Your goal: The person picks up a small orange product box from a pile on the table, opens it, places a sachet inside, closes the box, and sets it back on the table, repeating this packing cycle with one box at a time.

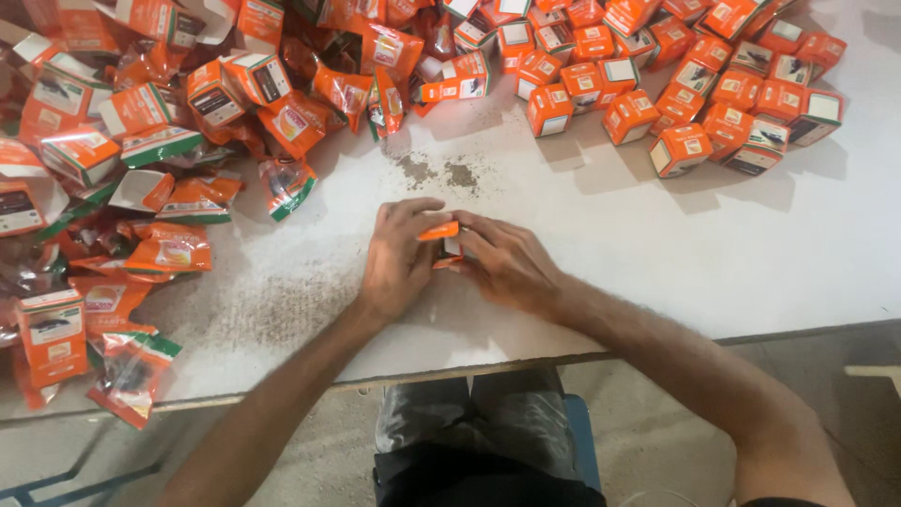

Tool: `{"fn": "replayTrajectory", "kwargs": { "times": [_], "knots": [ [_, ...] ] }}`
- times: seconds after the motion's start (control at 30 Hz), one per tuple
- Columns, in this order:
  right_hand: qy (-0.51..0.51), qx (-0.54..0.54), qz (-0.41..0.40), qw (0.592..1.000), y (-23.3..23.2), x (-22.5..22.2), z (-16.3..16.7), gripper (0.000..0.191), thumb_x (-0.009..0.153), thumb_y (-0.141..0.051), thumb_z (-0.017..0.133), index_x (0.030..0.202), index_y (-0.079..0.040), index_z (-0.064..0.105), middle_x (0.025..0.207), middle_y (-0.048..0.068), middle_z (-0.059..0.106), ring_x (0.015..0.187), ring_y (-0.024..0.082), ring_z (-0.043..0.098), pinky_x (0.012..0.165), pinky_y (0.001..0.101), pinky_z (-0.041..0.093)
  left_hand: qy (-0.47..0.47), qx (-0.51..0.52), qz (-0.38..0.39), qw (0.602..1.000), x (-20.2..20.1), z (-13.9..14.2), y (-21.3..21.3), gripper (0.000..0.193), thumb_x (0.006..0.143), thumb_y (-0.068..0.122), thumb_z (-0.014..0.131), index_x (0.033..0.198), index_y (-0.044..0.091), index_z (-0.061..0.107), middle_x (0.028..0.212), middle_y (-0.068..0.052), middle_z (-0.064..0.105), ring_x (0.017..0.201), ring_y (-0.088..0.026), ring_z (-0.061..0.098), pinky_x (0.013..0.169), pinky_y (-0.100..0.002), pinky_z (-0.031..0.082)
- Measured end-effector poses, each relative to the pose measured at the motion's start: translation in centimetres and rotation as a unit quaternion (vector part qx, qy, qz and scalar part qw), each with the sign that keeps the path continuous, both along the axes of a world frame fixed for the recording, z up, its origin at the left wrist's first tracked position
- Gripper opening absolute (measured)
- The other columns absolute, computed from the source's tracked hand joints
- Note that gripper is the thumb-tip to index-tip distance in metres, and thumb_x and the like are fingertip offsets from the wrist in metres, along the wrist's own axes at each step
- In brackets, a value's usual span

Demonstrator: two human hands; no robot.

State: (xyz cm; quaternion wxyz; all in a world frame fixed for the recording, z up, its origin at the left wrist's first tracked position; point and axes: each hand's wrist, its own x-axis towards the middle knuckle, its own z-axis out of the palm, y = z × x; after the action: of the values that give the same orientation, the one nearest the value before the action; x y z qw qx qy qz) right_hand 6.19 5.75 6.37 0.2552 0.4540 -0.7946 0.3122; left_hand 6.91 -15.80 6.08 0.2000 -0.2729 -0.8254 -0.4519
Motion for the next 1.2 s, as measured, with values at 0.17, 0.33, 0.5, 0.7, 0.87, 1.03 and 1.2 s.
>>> {"fn": "replayTrajectory", "kwargs": {
  "times": [0.17, 0.33, 0.5, 0.7, 0.87, 1.03, 1.2],
  "knots": [
    [-0.165, -0.012, -0.007, 0.986, 0.7, -0.6, -2.3, 0.054, 0.084, -0.011, 0.08, 0.122, -0.003, 0.043, 0.114, 0.018, 0.069, 0.103, 0.041, 0.07, 0.08, 0.0473, 0.056, 0.037, -0.079, -0.085, 0.993, 1.6, 0.9, -1.1, 0.045, 0.085, 0.002, 0.075, 0.129, -0.001, 0.062, 0.141, -0.022, 0.06, 0.131, -0.042, 0.06, 0.11, -0.045, 0.05],
    [-0.135, -0.015, -0.01, 0.991, 0.3, -0.7, -2.4, 0.058, 0.084, -0.01, 0.081, 0.124, -0.004, 0.04, 0.115, 0.021, 0.068, 0.102, 0.043, 0.069, 0.079, 0.047, 0.056, 0.059, -0.089, -0.037, 0.994, 1.5, 0.9, -0.9, 0.037, 0.085, 0.0, 0.072, 0.121, 0.003, 0.067, 0.143, -0.022, 0.062, 0.138, -0.041, 0.058, 0.116, -0.045, 0.049],
    [-0.176, -0.011, -0.018, 0.984, 0.2, -0.4, -1.4, 0.057, 0.087, -0.013, 0.082, 0.125, -0.005, 0.041, 0.111, 0.019, 0.07, 0.1, 0.041, 0.07, 0.079, 0.0461, 0.056, 0.044, -0.075, -0.069, 0.994, 1.1, 0.8, -1.2, 0.02, 0.094, 0.007, 0.074, 0.11, 0.003, 0.064, 0.145, -0.021, 0.06, 0.14, -0.042, 0.056, 0.116, -0.046, 0.05],
    [-0.025, -0.039, 0.064, 0.997, -0.3, -0.7, -1.5, 0.067, 0.084, -0.008, 0.078, 0.137, -0.005, 0.038, 0.14, 0.028, 0.054, 0.118, 0.046, 0.063, 0.092, 0.0447, 0.056, 0.14, -0.231, -0.083, 0.959, 1.8, 0.8, -2.5, 0.027, 0.09, 0.018, 0.077, 0.109, 0.005, 0.063, 0.158, -0.022, 0.045, 0.149, -0.043, 0.04, 0.124, -0.057, 0.032],
    [0.004, 0.021, -0.139, 0.99, 0.6, -3.5, 0.1, 0.07, 0.088, -0.009, 0.08, 0.146, -0.009, 0.041, 0.151, 0.023, 0.043, 0.138, 0.043, 0.046, 0.113, 0.0548, 0.04, 0.183, -0.27, 0.0, 0.945, -2.3, 1.8, -6.7, 0.054, 0.086, 0.023, 0.078, 0.135, 0.006, 0.06, 0.155, -0.024, 0.042, 0.146, -0.045, 0.036, 0.122, -0.062, 0.024],
    [0.077, 0.027, -0.193, 0.978, 1.8, -4.7, 1.0, 0.082, 0.087, -0.018, 0.081, 0.153, -0.006, 0.033, 0.158, 0.031, 0.027, 0.148, 0.049, 0.028, 0.12, 0.0619, 0.026, 0.303, -0.417, 0.344, 0.785, -11.6, 7.1, -14.9, 0.072, 0.078, 0.001, 0.065, 0.149, 0.0, 0.057, 0.157, -0.027, 0.05, 0.146, -0.045, 0.043, 0.118, -0.058, 0.029],
    [-0.076, -0.023, -0.058, 0.995, 0.8, -3.4, -0.6, 0.068, 0.101, -0.024, 0.075, 0.154, -0.011, 0.036, 0.154, 0.017, 0.049, 0.143, 0.037, 0.051, 0.121, 0.0483, 0.044, 0.253, -0.329, 0.207, 0.886, -14.3, 10.0, -13.7, 0.05, 0.087, 0.001, 0.067, 0.136, -0.005, 0.057, 0.133, -0.024, 0.06, 0.129, -0.043, 0.056, 0.111, -0.058, 0.034]
  ]
}}
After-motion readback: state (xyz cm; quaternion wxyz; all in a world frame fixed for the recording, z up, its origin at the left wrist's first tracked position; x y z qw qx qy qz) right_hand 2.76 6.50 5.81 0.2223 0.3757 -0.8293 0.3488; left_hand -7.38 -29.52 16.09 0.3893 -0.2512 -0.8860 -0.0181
